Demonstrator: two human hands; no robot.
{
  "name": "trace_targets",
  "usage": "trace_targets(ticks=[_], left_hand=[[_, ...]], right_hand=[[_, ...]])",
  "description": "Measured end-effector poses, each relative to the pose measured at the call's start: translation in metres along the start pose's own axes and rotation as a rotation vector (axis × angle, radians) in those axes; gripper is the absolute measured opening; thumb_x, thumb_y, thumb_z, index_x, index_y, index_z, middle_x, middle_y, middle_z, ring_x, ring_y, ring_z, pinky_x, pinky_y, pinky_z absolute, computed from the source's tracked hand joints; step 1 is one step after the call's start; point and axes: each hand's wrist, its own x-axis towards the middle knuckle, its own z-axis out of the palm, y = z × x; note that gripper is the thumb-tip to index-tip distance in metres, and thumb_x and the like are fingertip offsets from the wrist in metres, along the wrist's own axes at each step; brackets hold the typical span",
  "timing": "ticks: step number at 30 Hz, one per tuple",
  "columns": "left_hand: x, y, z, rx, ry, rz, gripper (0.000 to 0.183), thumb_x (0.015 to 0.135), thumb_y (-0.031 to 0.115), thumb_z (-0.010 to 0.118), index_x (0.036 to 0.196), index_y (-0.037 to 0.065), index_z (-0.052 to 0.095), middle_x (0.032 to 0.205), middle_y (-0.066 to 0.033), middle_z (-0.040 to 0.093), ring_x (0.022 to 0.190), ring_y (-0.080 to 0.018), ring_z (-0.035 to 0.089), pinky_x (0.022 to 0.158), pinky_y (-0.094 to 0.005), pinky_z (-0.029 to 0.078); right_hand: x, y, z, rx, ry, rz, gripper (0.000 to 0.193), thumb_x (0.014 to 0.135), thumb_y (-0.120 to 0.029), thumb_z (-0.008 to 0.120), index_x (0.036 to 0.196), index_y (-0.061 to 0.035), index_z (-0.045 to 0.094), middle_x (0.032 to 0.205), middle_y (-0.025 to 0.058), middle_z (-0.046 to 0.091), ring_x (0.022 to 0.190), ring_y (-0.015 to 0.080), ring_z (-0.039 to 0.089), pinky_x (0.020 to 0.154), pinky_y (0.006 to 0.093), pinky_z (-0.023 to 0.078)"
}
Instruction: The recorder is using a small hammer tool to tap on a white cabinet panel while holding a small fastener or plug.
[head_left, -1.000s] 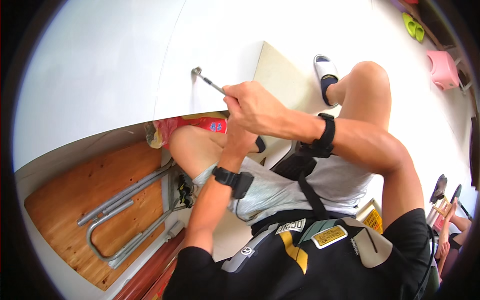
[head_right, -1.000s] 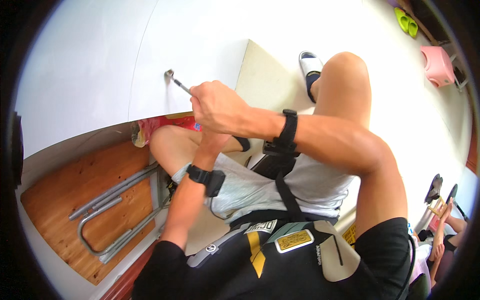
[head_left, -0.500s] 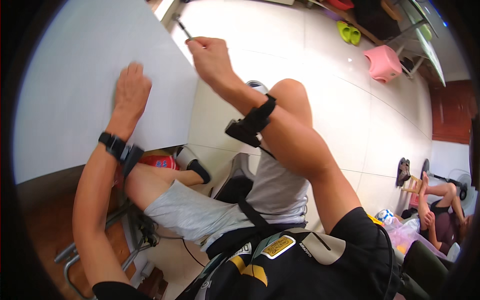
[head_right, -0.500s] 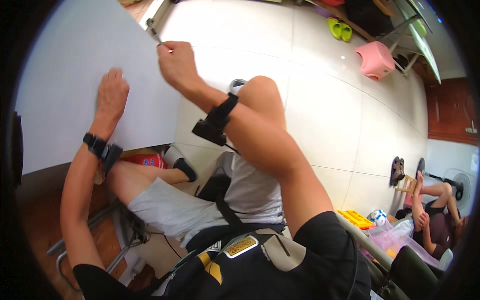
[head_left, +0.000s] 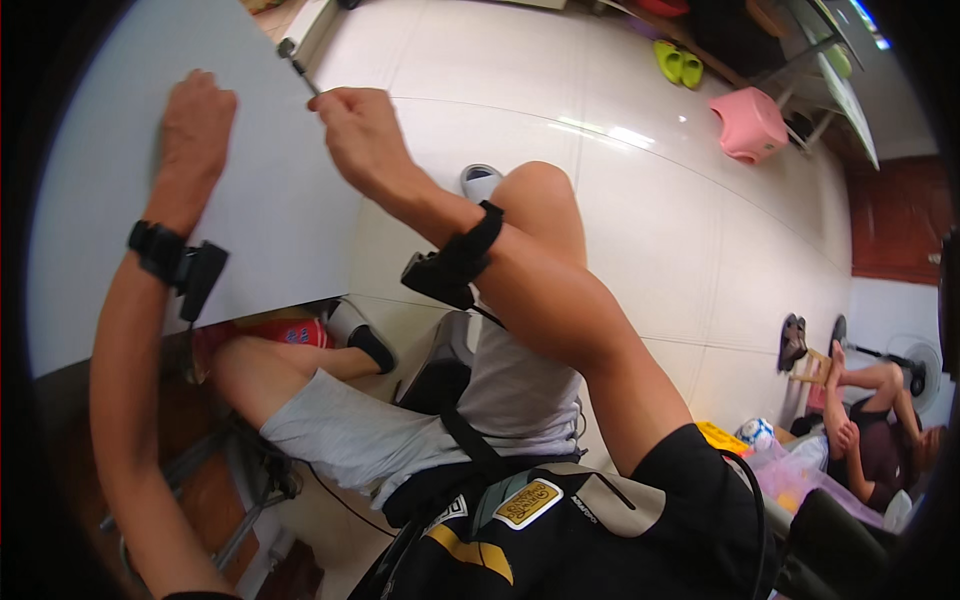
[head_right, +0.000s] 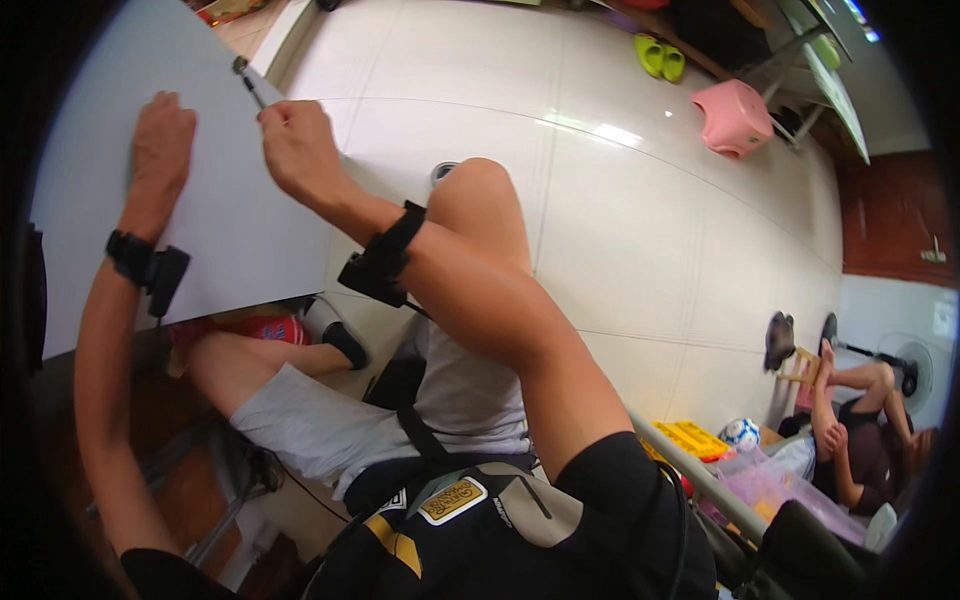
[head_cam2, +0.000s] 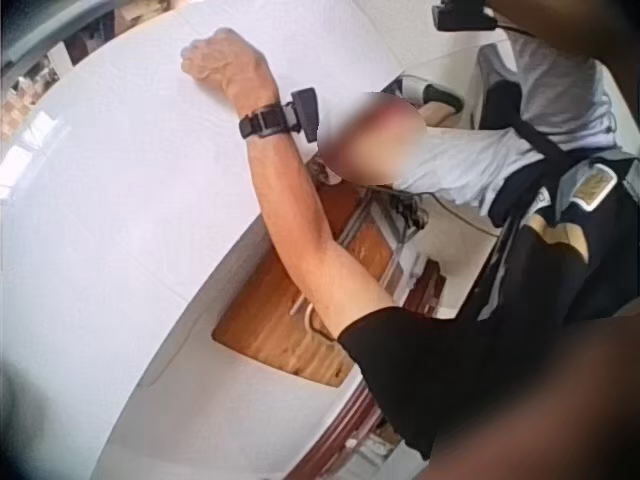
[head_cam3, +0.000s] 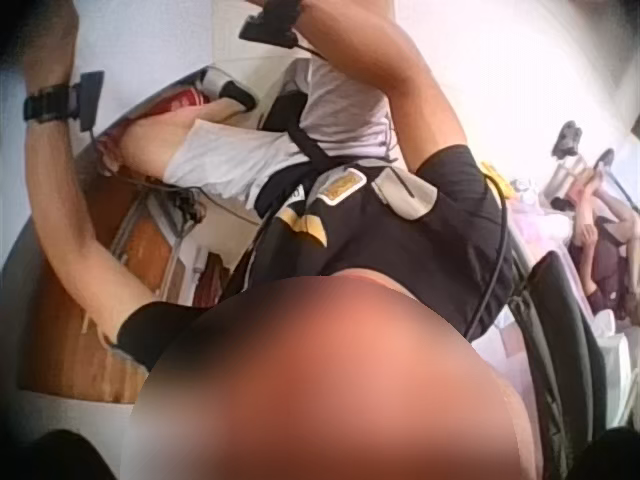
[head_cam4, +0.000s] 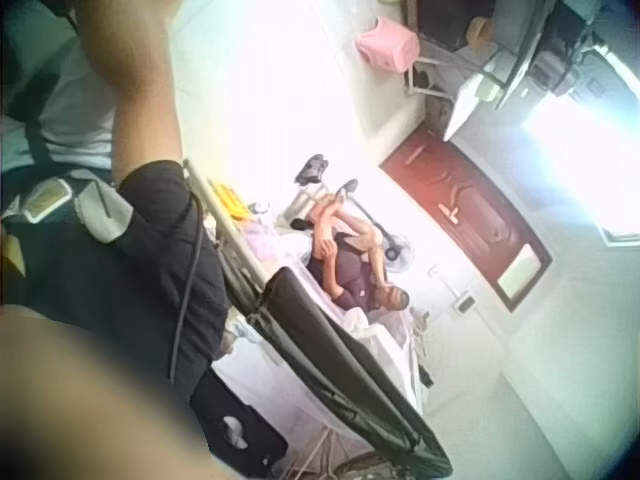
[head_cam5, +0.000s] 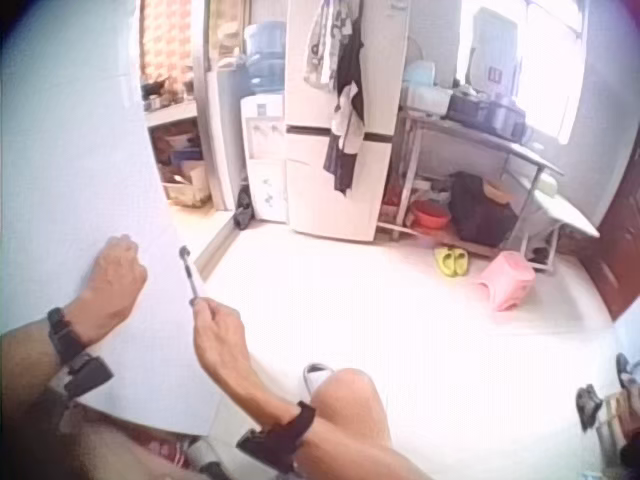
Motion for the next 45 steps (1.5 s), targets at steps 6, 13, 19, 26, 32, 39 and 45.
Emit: trace_targets(ticks=[6,13,19,26,32,39,45], left_hand=[[-0.104,0.059,0.036,-0.159,-0.364,0.09,0.009,0.079,0.009,0.068,0.079,0.007,0.077,0.091,-0.0097,0.066,0.096,-0.0257,0.061,0.083,-0.0378,0.049],[-0.183,0.134,0.062,-0.774,-0.035,-0.045,0.011,0.075,0.005,0.061,0.065,0.007,0.056,0.078,-0.0154,0.055,0.082,-0.0334,0.055,0.071,-0.0474,0.045],[-0.202,0.186,0.068,-0.995,-0.146,-0.239,0.008,0.076,0.002,0.06,0.068,0.001,0.062,0.084,-0.0186,0.061,0.086,-0.0362,0.058,0.075,-0.0476,0.049],[-0.179,0.196,0.064,-1.216,-0.392,-0.363,0.012,0.079,0.006,0.065,0.082,-0.004,0.07,0.092,-0.0232,0.069,0.096,-0.0401,0.065,0.086,-0.0473,0.055],[-0.169,0.203,0.059,-1.338,-0.439,-0.299,0.019,0.081,0.007,0.067,0.098,-0.002,0.071,0.094,-0.0231,0.071,0.097,-0.0426,0.065,0.086,-0.0497,0.055],[-0.161,0.227,0.053,-1.605,-0.111,-0.599,0.012,0.079,0.006,0.066,0.083,-0.004,0.072,0.093,-0.0225,0.071,0.098,-0.0386,0.067,0.085,-0.0468,0.057],[-0.178,0.245,0.067,-1.54,0.023,-0.542,0.011,0.076,0.006,0.064,0.077,-0.003,0.07,0.085,-0.0245,0.07,0.089,-0.0413,0.068,0.083,-0.0479,0.057]], right_hand=[[-0.005,0.0,0.014,-0.154,-0.198,0.035,0.039,0.099,-0.017,0.044,0.108,0.0121,0.068,0.059,0.0042,0.051,0.053,0.0123,0.046,0.05,0.0351,0.038],[-0.042,0.002,0.034,-0.385,-0.359,-0.143,0.036,0.099,-0.011,0.05,0.127,0.0047,0.065,0.063,0.0156,0.056,0.055,0.0167,0.052,0.055,0.036,0.044],[-0.029,0.006,0.068,-0.416,-0.363,-0.185,0.037,0.1,-0.007,0.052,0.135,0.0022,0.063,0.06,0.0098,0.052,0.054,0.0127,0.047,0.053,0.0333,0.041],[-0.017,0.001,0.081,-0.644,-0.262,-0.375,0.039,0.097,-0.004,0.053,0.132,0.0084,0.062,0.058,0.0154,0.046,0.049,0.0145,0.045,0.048,0.0338,0.039],[0.002,-0.009,0.069,-0.684,-0.333,-0.102,0.039,0.095,-0.001,0.055,0.132,0.0085,0.062,0.058,0.0174,0.048,0.049,0.0165,0.045,0.05,0.0375,0.041],[-0.036,0.003,0.079,-0.593,-0.343,-0.276,0.037,0.101,-0.008,0.052,0.132,0.0077,0.063,0.058,0.002,0.044,0.051,0.0081,0.04,0.047,0.0286,0.034],[-0.038,0.004,0.094,-0.496,-0.296,-0.458,0.037,0.099,-0.005,0.053,0.132,0.0075,0.064,0.061,-0.0005,0.047,0.056,0.005,0.042,0.049,0.0263,0.037]])
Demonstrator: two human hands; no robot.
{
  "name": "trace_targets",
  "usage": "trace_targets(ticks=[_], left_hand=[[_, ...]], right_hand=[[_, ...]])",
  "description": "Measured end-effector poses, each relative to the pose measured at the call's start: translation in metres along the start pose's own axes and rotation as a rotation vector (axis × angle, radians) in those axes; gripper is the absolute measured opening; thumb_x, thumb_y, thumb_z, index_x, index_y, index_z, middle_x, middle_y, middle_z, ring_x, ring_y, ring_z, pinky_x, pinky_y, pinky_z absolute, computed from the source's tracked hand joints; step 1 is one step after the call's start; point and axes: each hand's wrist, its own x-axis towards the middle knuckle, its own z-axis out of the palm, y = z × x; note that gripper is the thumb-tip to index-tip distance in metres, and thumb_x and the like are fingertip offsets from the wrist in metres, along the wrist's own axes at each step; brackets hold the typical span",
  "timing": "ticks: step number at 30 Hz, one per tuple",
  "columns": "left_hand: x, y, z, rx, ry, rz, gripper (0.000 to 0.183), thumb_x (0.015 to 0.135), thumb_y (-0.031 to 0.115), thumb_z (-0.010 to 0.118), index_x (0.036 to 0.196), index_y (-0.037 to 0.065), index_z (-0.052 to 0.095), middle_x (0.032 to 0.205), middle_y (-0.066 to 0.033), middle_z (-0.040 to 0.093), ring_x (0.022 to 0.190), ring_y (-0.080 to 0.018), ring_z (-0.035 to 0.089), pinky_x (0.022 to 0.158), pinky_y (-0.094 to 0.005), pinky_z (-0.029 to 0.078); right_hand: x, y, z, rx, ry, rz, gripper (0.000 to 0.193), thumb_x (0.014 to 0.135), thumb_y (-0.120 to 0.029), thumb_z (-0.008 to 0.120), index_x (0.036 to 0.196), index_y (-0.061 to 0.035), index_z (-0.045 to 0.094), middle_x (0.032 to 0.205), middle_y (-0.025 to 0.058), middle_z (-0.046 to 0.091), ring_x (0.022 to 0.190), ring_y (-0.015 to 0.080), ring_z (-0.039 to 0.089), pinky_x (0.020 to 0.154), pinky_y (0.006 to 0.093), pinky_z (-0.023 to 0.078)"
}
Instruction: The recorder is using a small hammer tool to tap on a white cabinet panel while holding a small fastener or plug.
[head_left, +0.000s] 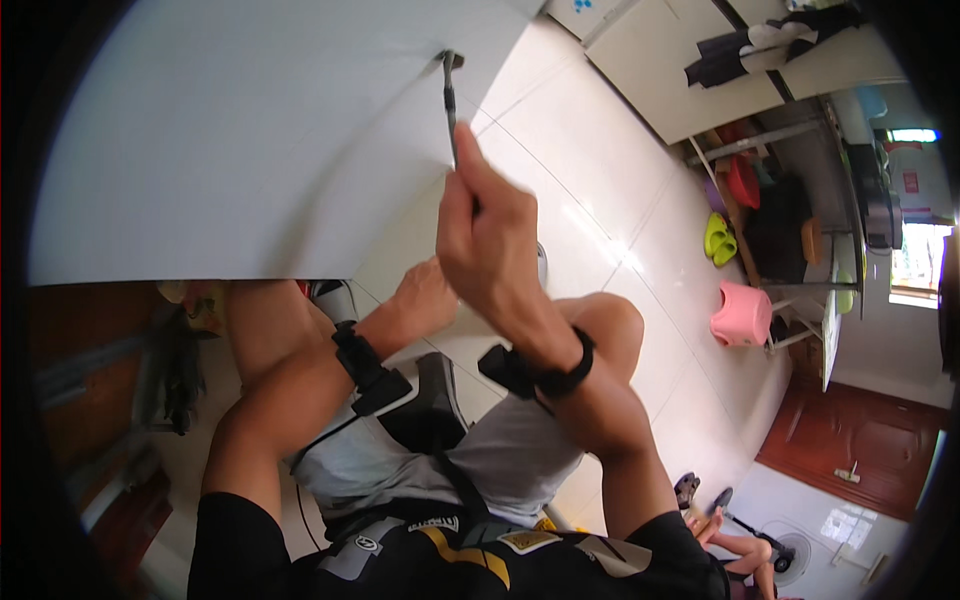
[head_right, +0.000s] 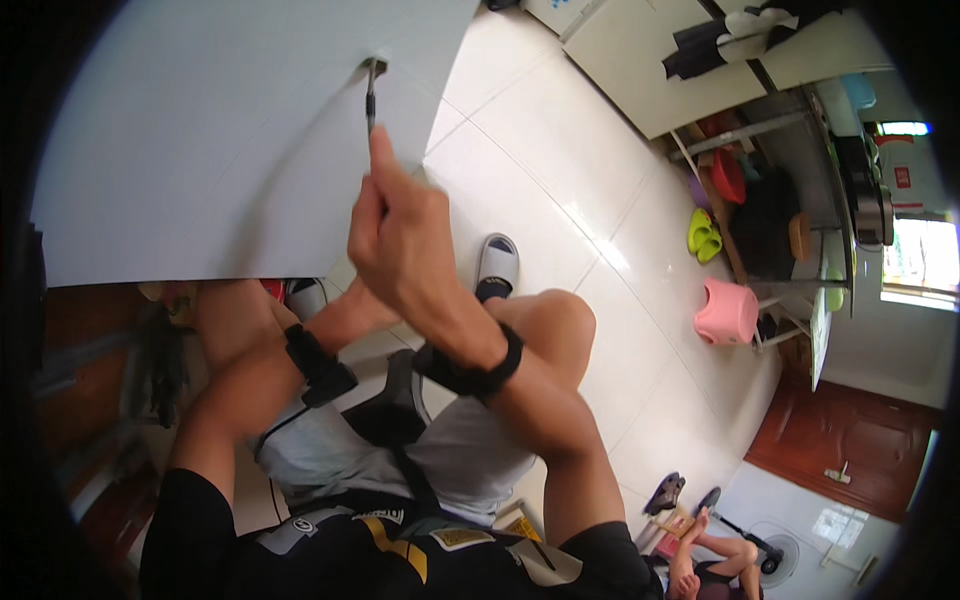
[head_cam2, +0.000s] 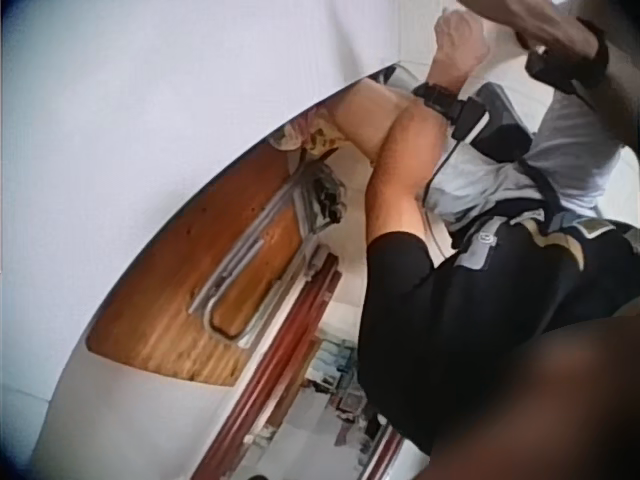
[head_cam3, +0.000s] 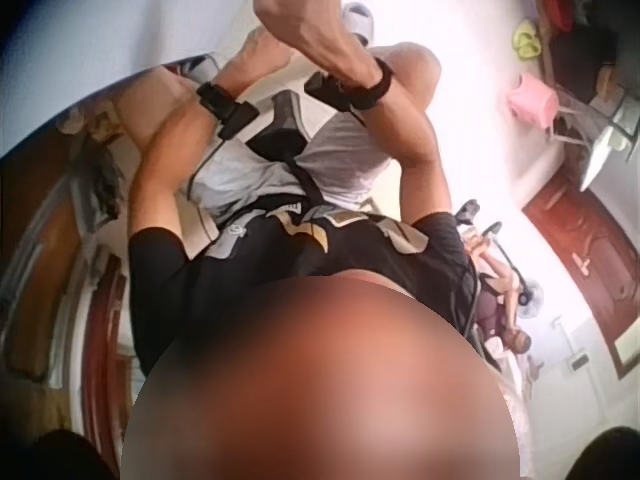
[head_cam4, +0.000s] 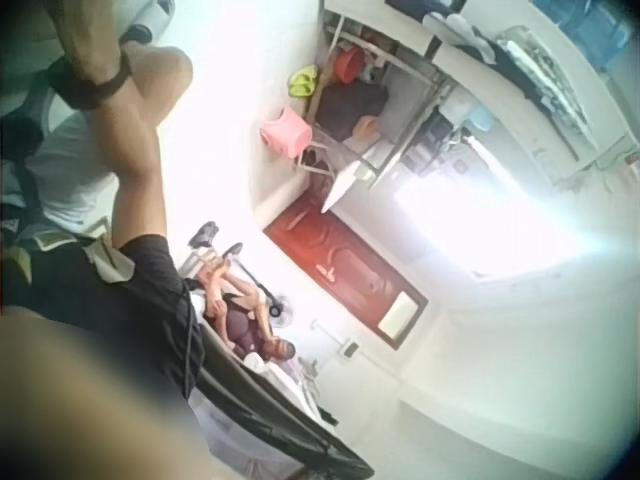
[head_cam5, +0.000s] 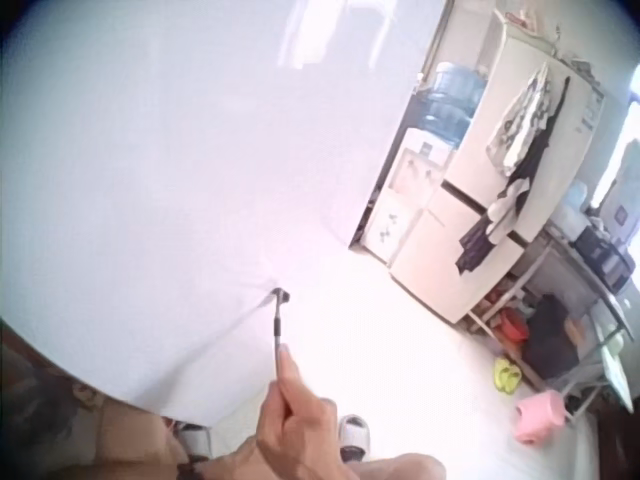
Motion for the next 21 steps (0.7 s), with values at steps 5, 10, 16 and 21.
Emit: trace_targets(ticks=[5,10,16,21], left_hand=[[0.021,0.038,-0.029,0.163,-0.412,0.008,0.014,0.076,0.005,0.06,0.08,-0.005,0.07,0.087,-0.0257,0.07,0.092,-0.0425,0.068,0.085,-0.0486,0.057],[0.013,0.018,-0.006,0.161,-0.084,0.156,0.012,0.074,0.004,0.06,0.077,-0.004,0.069,0.083,-0.0244,0.069,0.093,-0.0405,0.068,0.082,-0.0503,0.057],[0.011,0.033,-0.024,0.172,-0.399,0.028,0.014,0.075,0.006,0.057,0.072,-0.003,0.068,0.078,-0.0258,0.068,0.086,-0.0425,0.067,0.079,-0.0494,0.057],[0.021,0.04,-0.024,0.181,-0.412,0.052,0.013,0.075,0.005,0.059,0.071,-0.002,0.069,0.079,-0.0248,0.07,0.086,-0.0421,0.068,0.079,-0.0489,0.057]], right_hand=[[0.042,0.031,-0.036,-0.048,-0.113,0.373,0.036,0.098,-0.006,0.054,0.129,0.0073,0.066,0.059,0.0003,0.046,0.052,0.0071,0.041,0.048,0.0285,0.036],[-0.012,0.026,-0.008,-0.093,-0.192,0.18,0.038,0.096,-0.002,0.052,0.131,0.0097,0.063,0.059,0.0138,0.05,0.054,0.0136,0.049,0.053,0.0331,0.042],[0.011,0.028,-0.004,-0.026,-0.066,0.331,0.038,0.098,-0.003,0.051,0.132,0.0123,0.06,0.058,0.0064,0.048,0.053,0.0105,0.045,0.05,0.0299,0.038],[0.025,0.062,-0.005,0.005,-0.032,0.5,0.037,0.097,-0.003,0.053,0.129,0.0116,0.062,0.055,0.0104,0.048,0.051,0.0119,0.047,0.049,0.0323,0.038]])
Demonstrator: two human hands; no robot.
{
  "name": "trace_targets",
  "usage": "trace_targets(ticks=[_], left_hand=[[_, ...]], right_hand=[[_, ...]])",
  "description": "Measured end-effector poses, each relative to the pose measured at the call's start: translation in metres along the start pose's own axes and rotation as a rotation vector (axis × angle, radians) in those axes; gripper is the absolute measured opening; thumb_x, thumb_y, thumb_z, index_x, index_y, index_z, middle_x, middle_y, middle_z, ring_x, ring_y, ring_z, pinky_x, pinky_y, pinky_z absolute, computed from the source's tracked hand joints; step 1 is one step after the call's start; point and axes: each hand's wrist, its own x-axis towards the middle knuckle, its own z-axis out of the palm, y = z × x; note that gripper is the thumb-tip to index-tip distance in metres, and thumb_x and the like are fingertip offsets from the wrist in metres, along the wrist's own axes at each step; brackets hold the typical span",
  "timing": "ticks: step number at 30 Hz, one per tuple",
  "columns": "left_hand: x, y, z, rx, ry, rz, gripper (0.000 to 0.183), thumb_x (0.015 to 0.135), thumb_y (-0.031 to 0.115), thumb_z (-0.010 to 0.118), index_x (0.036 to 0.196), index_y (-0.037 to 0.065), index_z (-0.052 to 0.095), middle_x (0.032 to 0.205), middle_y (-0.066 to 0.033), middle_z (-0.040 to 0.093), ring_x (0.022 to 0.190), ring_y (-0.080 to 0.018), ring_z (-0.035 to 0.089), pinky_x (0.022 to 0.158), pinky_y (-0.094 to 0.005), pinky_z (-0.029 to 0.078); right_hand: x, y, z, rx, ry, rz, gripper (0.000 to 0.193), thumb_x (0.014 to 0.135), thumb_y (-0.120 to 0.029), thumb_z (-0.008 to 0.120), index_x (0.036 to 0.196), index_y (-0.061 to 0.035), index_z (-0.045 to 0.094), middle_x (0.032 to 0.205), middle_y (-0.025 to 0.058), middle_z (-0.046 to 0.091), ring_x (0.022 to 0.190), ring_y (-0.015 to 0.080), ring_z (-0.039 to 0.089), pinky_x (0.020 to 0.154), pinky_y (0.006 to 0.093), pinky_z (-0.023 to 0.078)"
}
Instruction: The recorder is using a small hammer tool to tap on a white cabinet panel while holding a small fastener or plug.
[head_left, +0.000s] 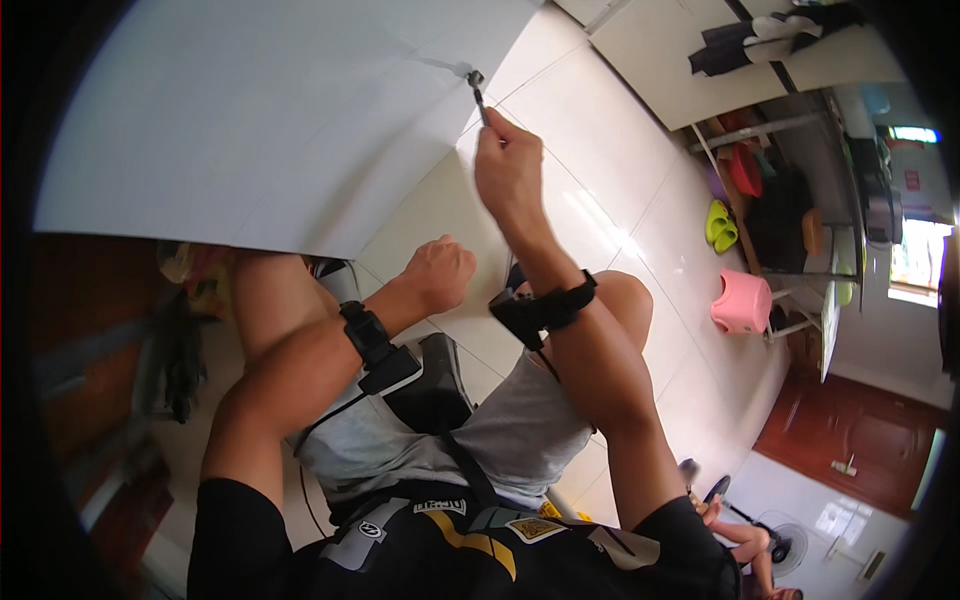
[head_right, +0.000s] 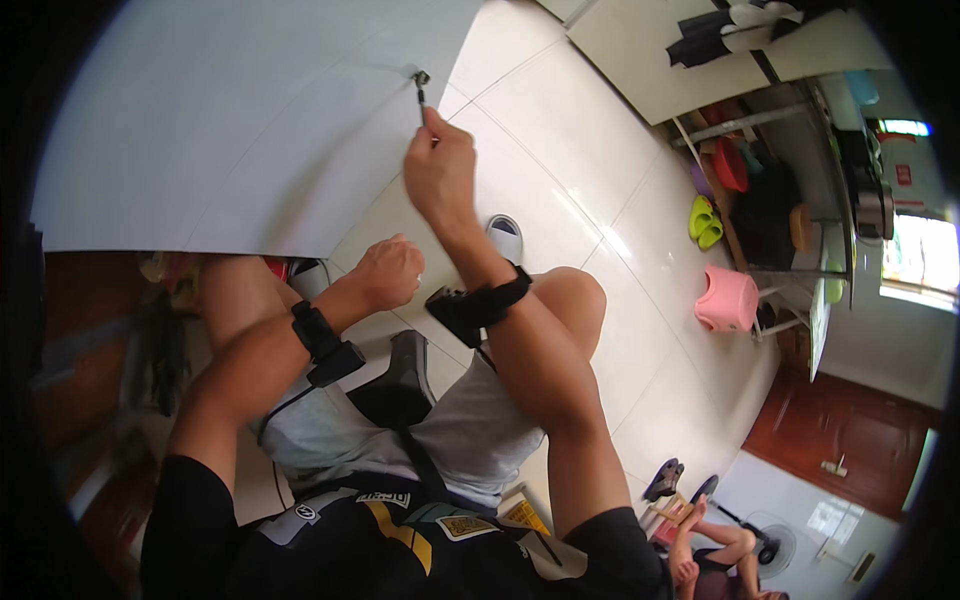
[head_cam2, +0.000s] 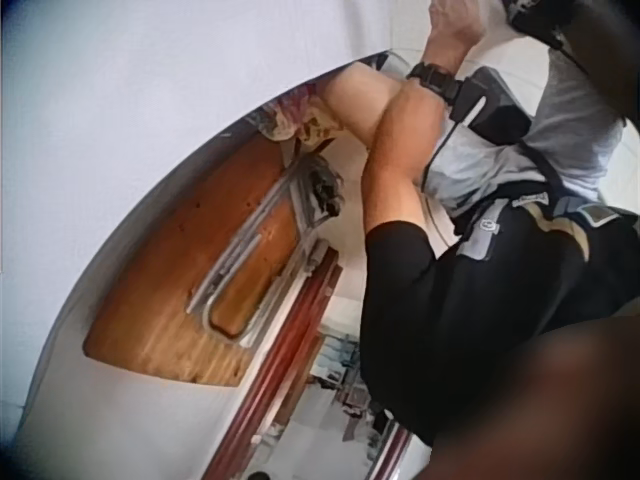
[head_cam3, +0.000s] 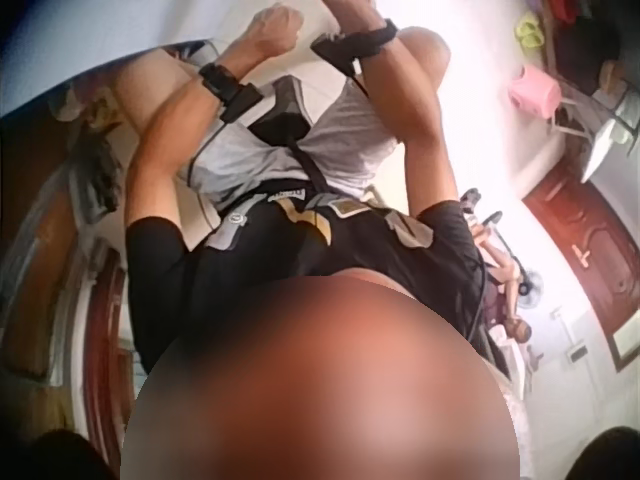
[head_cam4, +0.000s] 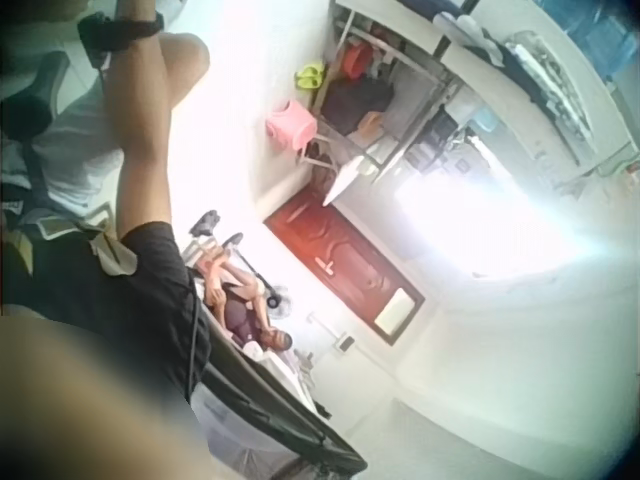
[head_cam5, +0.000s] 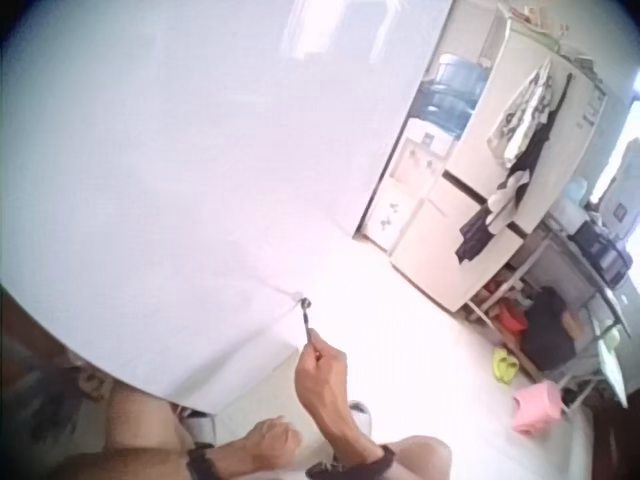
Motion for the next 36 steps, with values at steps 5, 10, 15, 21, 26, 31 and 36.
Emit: trace_targets(ticks=[5,10,15,21,26,31,36], left_hand=[[0.004,0.002,-0.008,0.02,-0.023,-0.04,0.012,0.074,0.004,0.061,0.075,-0.002,0.07,0.081,-0.024,0.071,0.089,-0.0411,0.069,0.081,-0.048,0.058],[-0.014,-0.022,0.017,0.001,0.175,0.026,0.019,0.077,0.005,0.059,0.091,-0.004,0.068,0.087,-0.0261,0.069,0.091,-0.0399,0.069,0.08,-0.0497,0.057],[0.004,-0.002,-0.003,0.063,-0.143,-0.024,0.016,0.078,0.003,0.061,0.088,-0.004,0.072,0.088,-0.0234,0.07,0.092,-0.0389,0.069,0.082,-0.0482,0.058],[0.007,0.0,0.006,0.066,-0.038,0.01,0.012,0.078,0.005,0.062,0.082,-0.001,0.071,0.083,-0.0223,0.07,0.09,-0.0371,0.069,0.081,-0.0475,0.058],[-0.001,-0.006,0.01,0.006,-0.013,-0.034,0.009,0.076,0.005,0.063,0.078,-0.002,0.07,0.078,-0.0223,0.069,0.087,-0.0386,0.068,0.081,-0.0468,0.058],[-0.008,-0.02,0.03,0.085,0.024,0.01,0.01,0.074,0.006,0.065,0.08,-0.001,0.071,0.08,-0.0216,0.07,0.089,-0.0375,0.069,0.08,-0.0462,0.058],[0.004,0.0,0.01,0.095,-0.121,0.052,0.013,0.074,0.007,0.066,0.083,-0.001,0.071,0.083,-0.0212,0.071,0.088,-0.0368,0.069,0.078,-0.0465,0.058]], right_hand=[[-0.025,-0.022,0.01,0.138,0.183,-0.216,0.029,0.096,-0.004,0.052,0.116,0.0125,0.066,0.056,0.017,0.051,0.051,0.0181,0.05,0.051,0.0368,0.04],[-0.037,-0.015,0.03,0.008,0.001,-0.183,0.031,0.098,-0.004,0.051,0.121,0.012,0.065,0.056,0.016,0.052,0.051,0.0148,0.049,0.049,0.0346,0.04],[-0.041,-0.007,0.0,-0.055,-0.088,-0.052,0.036,0.099,-0.006,0.052,0.131,0.0085,0.064,0.061,0.0007,0.048,0.058,0.0067,0.043,0.052,0.0285,0.037],[-0.037,0.001,-0.017,-0.079,-0.189,-0.063,0.037,0.098,-0.004,0.054,0.132,0.0087,0.061,0.063,0.0068,0.053,0.059,0.0112,0.048,0.054,0.0313,0.041],[-0.054,-0.028,-0.013,0.052,-0.188,-0.163,0.039,0.099,-0.008,0.055,0.135,0.0058,0.063,0.069,-0.0041,0.05,0.064,0.0043,0.042,0.055,0.0258,0.036],[-0.061,-0.025,-0.012,-0.015,-0.243,-0.131,0.039,0.099,-0.003,0.056,0.136,0.0059,0.062,0.069,-0.0031,0.053,0.063,0.0047,0.044,0.056,0.0247,0.037],[-0.05,-0.015,-0.024,-0.093,-0.262,-0.068,0.037,0.098,0.0,0.054,0.134,0.0086,0.062,0.066,-0.0007,0.049,0.062,0.005,0.043,0.055,0.024,0.037]])
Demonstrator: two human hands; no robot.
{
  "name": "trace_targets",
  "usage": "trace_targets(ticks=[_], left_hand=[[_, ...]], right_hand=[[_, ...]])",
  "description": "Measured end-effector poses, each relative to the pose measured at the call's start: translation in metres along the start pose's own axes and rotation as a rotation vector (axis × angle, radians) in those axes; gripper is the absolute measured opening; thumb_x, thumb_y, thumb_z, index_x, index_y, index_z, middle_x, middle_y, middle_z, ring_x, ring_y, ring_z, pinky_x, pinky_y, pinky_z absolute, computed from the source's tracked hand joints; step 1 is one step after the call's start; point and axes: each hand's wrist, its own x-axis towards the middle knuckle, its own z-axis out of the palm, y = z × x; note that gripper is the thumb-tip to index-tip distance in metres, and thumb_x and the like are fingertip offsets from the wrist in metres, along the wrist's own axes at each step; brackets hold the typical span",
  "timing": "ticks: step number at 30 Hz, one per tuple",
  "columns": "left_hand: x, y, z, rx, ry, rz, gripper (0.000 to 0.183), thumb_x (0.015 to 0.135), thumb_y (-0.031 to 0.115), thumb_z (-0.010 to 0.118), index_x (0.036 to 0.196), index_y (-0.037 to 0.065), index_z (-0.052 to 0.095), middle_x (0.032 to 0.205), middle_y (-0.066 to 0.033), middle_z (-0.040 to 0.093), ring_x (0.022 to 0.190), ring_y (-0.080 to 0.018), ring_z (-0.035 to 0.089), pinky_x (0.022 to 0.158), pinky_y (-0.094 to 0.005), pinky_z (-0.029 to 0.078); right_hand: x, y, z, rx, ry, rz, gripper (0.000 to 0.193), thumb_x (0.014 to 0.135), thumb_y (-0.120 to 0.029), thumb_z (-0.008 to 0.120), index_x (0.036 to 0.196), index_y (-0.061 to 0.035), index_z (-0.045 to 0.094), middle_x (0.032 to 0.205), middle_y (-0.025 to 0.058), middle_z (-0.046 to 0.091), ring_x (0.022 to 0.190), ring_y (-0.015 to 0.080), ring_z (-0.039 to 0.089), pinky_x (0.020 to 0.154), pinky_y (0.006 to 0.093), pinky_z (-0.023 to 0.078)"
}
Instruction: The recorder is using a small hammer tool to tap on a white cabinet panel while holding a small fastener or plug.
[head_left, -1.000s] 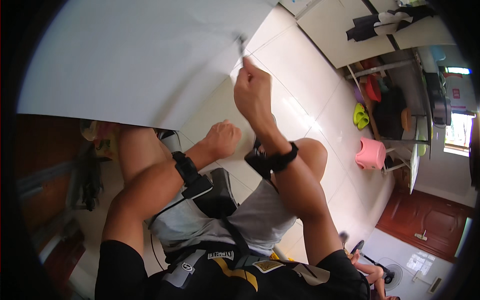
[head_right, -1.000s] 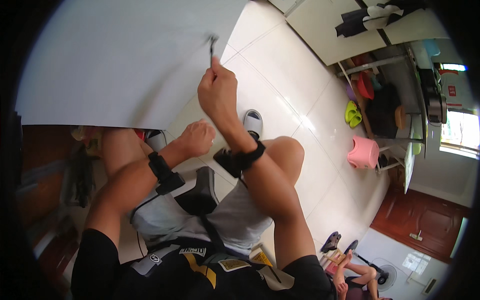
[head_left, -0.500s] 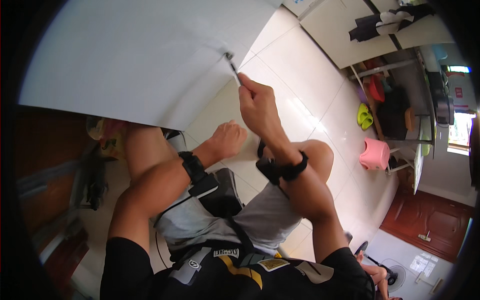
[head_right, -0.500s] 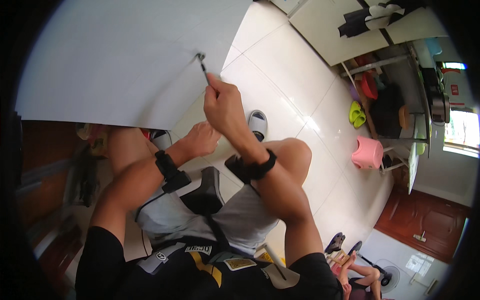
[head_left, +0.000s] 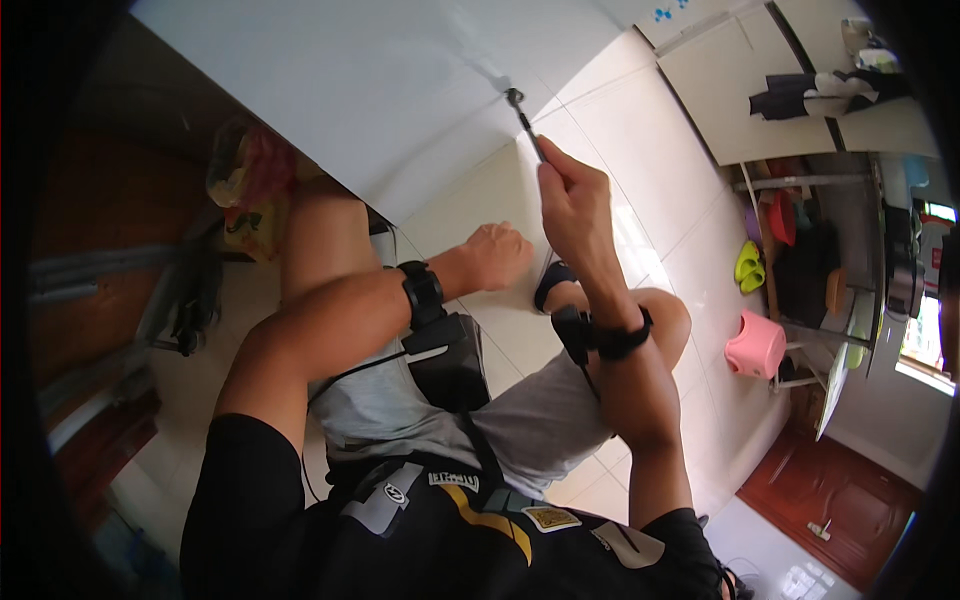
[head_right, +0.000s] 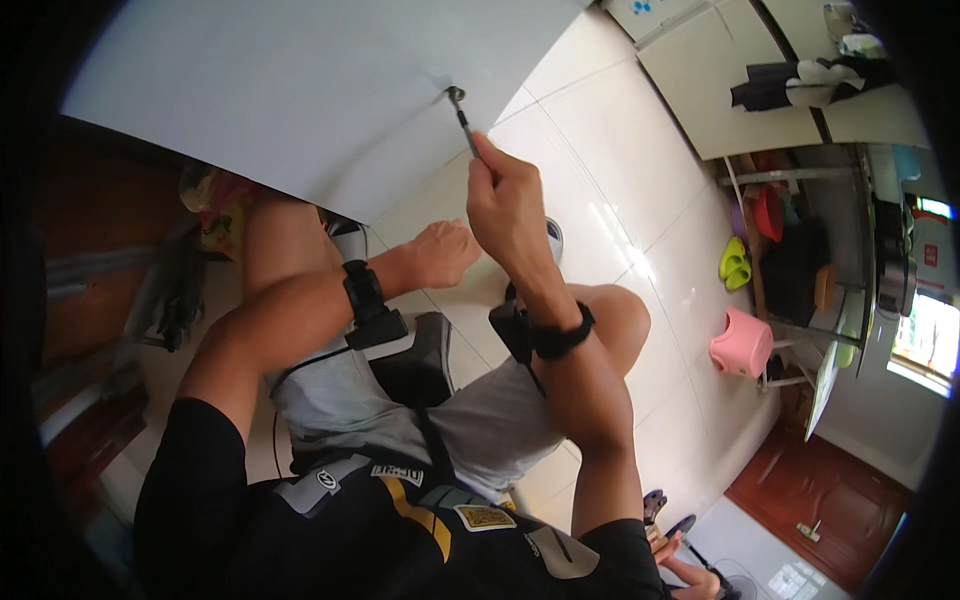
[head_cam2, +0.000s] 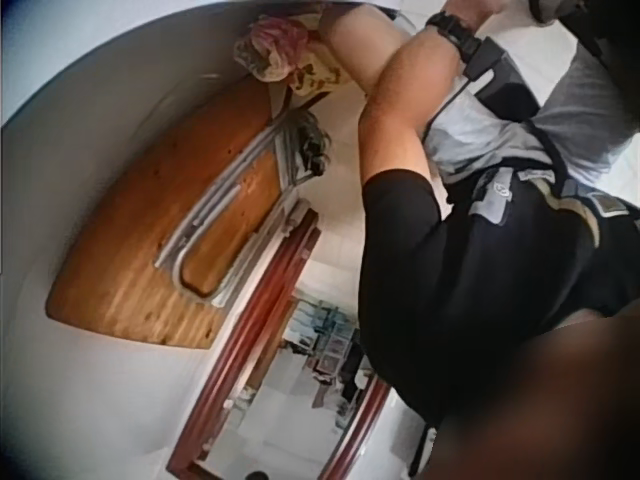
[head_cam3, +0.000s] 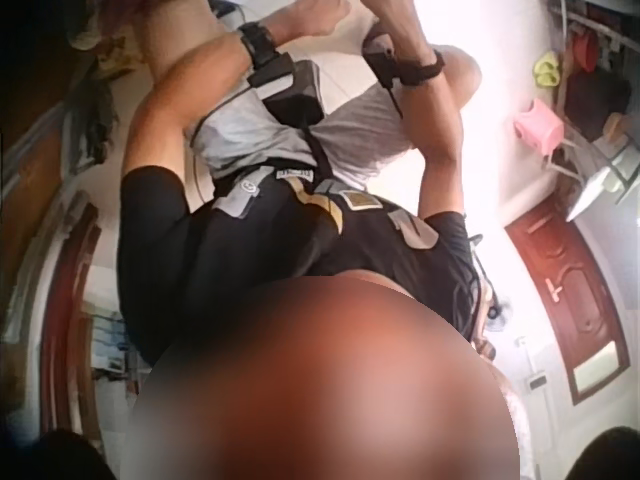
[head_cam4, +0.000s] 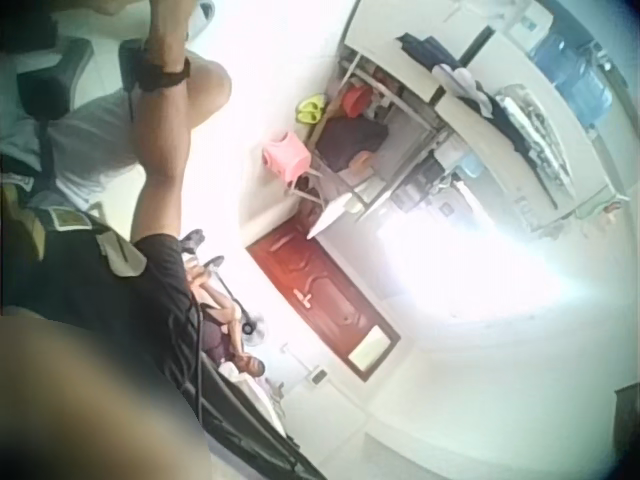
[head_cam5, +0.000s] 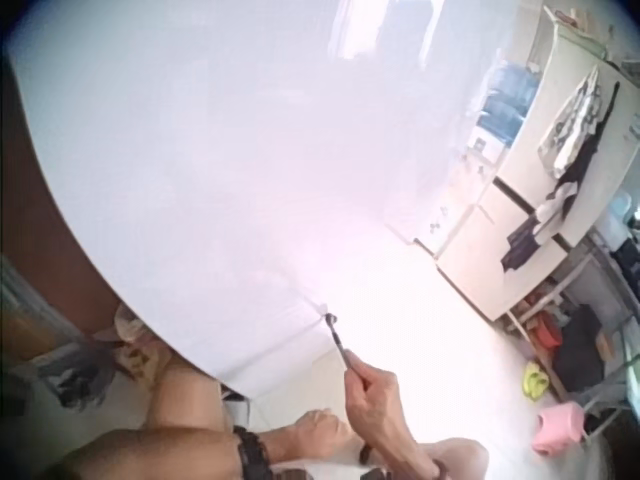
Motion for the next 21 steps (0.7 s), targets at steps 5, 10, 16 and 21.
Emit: trace_targets(ticks=[5,10,16,21], left_hand=[[-0.008,-0.017,0.018,-0.08,0.17,-0.019,0.013,0.075,0.007,0.067,0.085,-0.001,0.071,0.085,-0.0209,0.072,0.091,-0.0362,0.071,0.079,-0.0463,0.059],[-0.007,-0.019,0.012,-0.032,0.059,-0.028,0.014,0.076,0.004,0.066,0.085,-0.002,0.074,0.086,-0.0223,0.073,0.09,-0.0368,0.073,0.075,-0.0451,0.06],[-0.002,-0.009,0.007,-0.01,-0.051,0.024,0.02,0.082,0.007,0.061,0.092,-0.001,0.076,0.088,-0.0229,0.073,0.087,-0.0392,0.073,0.082,-0.0488,0.058],[-0.005,-0.018,0.014,-0.334,0.275,0.015,0.015,0.08,0.004,0.061,0.09,0.001,0.071,0.1,-0.0221,0.074,0.095,-0.0392,0.071,0.083,-0.0477,0.057]], right_hand=[[-0.014,-0.013,0.015,0.055,0.101,-0.202,0.036,0.099,-0.002,0.054,0.132,0.0091,0.063,0.065,0.0006,0.05,0.06,0.0059,0.044,0.054,0.0261,0.037],[-0.015,-0.011,0.023,0.074,0.04,-0.126,0.038,0.098,-0.007,0.056,0.133,0.0061,0.065,0.069,-0.0029,0.054,0.063,0.0046,0.044,0.056,0.0238,0.037],[-0.013,-0.003,0.01,0.045,-0.118,0.026,0.039,0.099,-0.004,0.055,0.135,0.0054,0.063,0.072,-0.0022,0.055,0.065,0.0048,0.044,0.058,0.0237,0.039],[-0.033,-0.02,0.017,0.173,0.12,-0.232,0.039,0.101,-0.005,0.055,0.139,0.0005,0.063,0.074,-0.0058,0.054,0.065,0.0044,0.042,0.056,0.025,0.038]])
